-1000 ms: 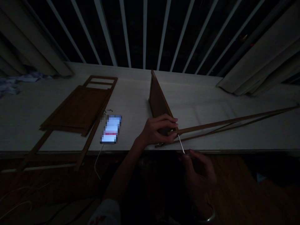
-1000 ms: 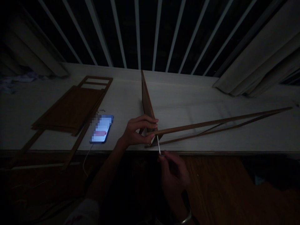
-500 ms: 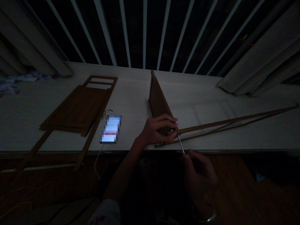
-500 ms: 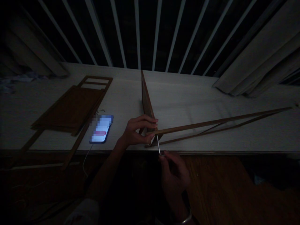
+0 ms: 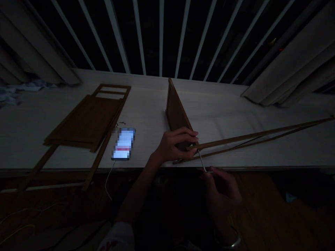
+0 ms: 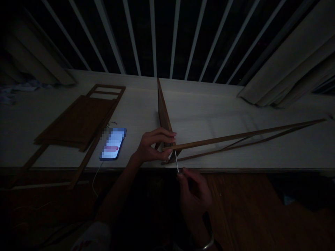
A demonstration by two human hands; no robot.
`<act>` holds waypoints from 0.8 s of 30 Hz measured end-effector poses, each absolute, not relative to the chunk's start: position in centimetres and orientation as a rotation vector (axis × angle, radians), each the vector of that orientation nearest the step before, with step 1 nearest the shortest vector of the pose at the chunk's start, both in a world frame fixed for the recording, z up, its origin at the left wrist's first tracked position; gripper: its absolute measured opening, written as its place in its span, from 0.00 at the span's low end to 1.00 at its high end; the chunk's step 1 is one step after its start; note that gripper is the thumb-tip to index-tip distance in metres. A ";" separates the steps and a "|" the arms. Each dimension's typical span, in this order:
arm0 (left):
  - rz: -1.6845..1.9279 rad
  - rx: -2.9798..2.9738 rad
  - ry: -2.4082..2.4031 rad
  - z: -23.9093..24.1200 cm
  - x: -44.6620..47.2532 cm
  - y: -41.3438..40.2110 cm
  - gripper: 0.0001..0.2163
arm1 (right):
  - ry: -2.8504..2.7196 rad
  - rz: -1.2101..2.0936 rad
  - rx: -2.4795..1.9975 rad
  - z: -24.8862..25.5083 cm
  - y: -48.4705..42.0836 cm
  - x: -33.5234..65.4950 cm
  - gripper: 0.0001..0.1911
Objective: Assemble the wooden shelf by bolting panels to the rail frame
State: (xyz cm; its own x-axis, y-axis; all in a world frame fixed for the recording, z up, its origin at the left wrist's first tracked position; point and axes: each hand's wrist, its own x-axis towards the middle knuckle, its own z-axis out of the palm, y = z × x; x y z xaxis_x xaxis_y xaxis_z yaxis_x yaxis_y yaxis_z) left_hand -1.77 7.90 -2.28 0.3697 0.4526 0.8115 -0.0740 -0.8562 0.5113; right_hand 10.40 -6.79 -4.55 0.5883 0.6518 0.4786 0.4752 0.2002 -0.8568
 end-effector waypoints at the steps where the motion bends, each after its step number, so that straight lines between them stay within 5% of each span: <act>1: 1.500 2.166 0.326 -2.3 -1.8 7.9 0.11 | -1.031 0.160 -1.438 -4.6 -6.8 10.4 0.06; 24: 1.514 2.159 0.321 -2.3 -1.7 7.9 0.11 | -1.020 0.170 -1.433 -4.5 -6.8 10.3 0.06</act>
